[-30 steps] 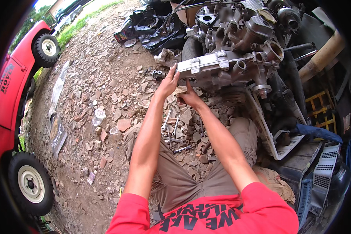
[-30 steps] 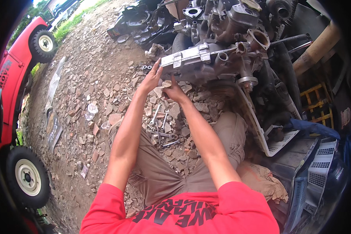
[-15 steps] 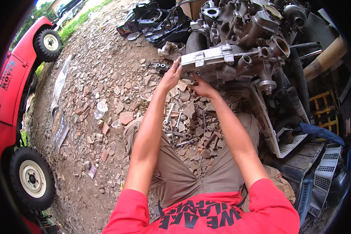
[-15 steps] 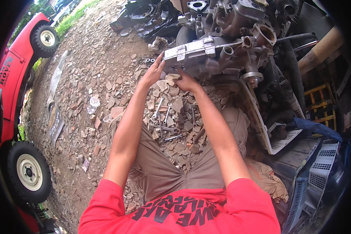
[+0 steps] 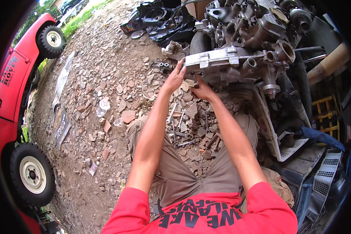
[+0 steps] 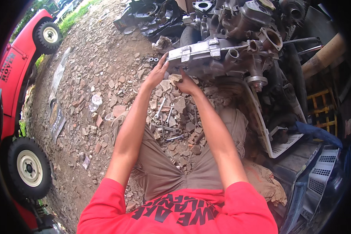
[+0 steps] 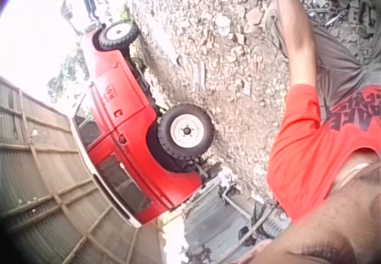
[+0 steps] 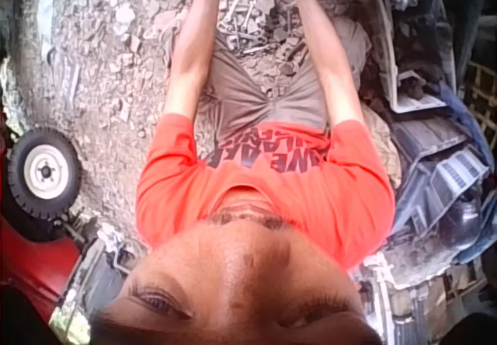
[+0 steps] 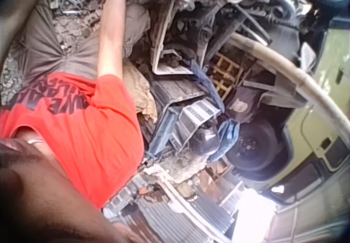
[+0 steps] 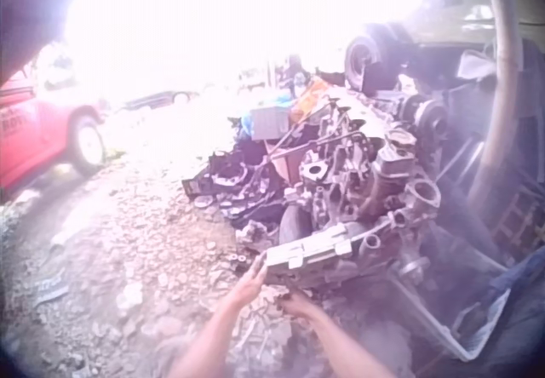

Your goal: The person sits on the ground and uses a wrench to loosen and remove bolts from a car engine block. They manipulate the engine components by hand and continue to work on the engine assembly.

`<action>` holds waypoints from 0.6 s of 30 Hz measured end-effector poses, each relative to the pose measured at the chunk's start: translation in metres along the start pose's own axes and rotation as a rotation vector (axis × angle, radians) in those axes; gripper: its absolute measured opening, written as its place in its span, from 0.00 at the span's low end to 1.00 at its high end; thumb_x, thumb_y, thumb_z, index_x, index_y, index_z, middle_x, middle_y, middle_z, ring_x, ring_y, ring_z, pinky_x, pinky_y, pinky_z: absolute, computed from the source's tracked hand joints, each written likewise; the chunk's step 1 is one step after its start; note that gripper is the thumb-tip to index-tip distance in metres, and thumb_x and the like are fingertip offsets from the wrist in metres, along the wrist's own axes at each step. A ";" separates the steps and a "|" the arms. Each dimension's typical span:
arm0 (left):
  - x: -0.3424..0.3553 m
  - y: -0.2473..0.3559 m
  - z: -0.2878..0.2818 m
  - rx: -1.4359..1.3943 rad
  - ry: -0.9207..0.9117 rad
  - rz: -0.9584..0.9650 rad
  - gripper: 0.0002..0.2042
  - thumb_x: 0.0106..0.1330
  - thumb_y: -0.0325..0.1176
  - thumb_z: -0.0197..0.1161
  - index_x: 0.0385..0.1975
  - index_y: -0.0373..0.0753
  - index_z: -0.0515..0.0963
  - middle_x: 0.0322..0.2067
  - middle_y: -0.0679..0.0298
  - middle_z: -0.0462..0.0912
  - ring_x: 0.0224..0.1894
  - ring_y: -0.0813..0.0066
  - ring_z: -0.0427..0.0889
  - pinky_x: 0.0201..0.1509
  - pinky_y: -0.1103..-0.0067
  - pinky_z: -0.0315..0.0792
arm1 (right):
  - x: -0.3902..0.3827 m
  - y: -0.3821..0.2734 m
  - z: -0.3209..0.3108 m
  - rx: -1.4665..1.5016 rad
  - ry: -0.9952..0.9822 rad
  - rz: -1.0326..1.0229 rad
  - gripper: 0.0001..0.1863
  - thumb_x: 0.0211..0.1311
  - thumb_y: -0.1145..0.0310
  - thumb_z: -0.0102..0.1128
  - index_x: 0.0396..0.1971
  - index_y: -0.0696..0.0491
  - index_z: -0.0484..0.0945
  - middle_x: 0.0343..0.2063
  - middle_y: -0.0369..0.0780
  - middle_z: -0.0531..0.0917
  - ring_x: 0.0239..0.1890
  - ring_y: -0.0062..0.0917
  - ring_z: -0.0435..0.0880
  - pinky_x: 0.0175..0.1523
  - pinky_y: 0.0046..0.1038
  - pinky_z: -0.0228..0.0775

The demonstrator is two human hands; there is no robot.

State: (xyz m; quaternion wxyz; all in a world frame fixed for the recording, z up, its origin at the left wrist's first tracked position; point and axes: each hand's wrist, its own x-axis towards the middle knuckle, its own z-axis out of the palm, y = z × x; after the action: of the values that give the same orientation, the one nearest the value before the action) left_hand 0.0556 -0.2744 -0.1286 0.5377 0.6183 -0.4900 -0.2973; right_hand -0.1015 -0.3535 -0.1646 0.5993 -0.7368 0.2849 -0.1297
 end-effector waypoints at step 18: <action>0.003 -0.001 0.007 0.150 0.049 -0.010 0.26 0.76 0.42 0.45 0.72 0.49 0.53 0.70 0.50 0.55 0.73 0.56 0.53 0.73 0.72 0.53 | 0.014 0.019 0.002 -0.155 -0.090 -0.040 0.53 0.64 0.71 0.57 0.71 0.51 0.22 0.25 0.44 0.80 0.22 0.23 0.78 0.28 0.28 0.75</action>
State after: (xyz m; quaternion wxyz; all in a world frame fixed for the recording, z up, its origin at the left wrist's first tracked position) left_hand 0.0503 -0.2797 -0.1313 0.5005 0.6663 -0.4945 -0.2471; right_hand -0.0941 -0.3617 -0.1854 0.5499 -0.7915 0.2523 -0.0858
